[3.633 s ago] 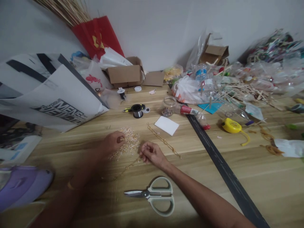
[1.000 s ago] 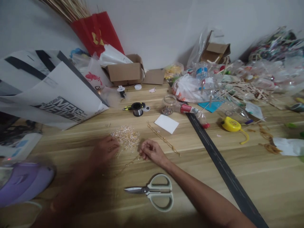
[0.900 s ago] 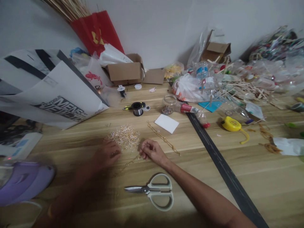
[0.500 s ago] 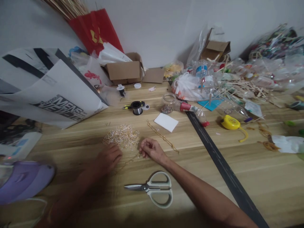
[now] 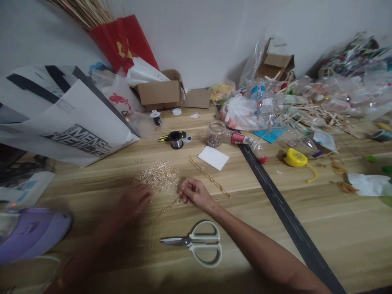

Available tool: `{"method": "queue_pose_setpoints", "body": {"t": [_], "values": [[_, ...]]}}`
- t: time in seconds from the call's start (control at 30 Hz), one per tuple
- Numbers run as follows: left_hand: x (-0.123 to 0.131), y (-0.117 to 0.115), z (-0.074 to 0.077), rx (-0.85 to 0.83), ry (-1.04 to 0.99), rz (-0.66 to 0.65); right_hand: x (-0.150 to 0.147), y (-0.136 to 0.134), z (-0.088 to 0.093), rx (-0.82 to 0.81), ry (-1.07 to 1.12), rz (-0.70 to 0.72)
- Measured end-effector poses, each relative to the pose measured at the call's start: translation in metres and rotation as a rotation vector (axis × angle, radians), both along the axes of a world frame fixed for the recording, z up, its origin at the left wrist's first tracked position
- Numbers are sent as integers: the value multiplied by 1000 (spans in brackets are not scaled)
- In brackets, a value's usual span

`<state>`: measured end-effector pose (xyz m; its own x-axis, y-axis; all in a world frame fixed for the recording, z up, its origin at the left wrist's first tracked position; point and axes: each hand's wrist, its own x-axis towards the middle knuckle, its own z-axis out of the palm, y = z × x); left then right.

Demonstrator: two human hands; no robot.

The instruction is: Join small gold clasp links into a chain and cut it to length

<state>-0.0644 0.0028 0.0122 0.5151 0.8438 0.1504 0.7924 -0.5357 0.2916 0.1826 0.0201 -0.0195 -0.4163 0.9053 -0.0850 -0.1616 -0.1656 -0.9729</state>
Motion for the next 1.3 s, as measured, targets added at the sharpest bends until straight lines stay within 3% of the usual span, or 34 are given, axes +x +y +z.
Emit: {"method": "queue_pose_setpoints", "body": {"t": [0.13, 0.57, 0.9, 1.07, 1.3], "values": [[-8, 1, 1, 34, -89, 73, 0, 0, -1, 1, -4, 3], [8, -1, -1, 21, 212, -172, 1, 1, -5, 17, -10, 13], [8, 4, -10, 69, 301, -201, 1, 1, -4, 18, -12, 16], [6, 7, -5, 62, 171, -186, 1, 0, -1, 7, -27, 10], [-13, 9, 4, 75, -44, -67, 1, 1, -2, 11, -3, 14]]}}
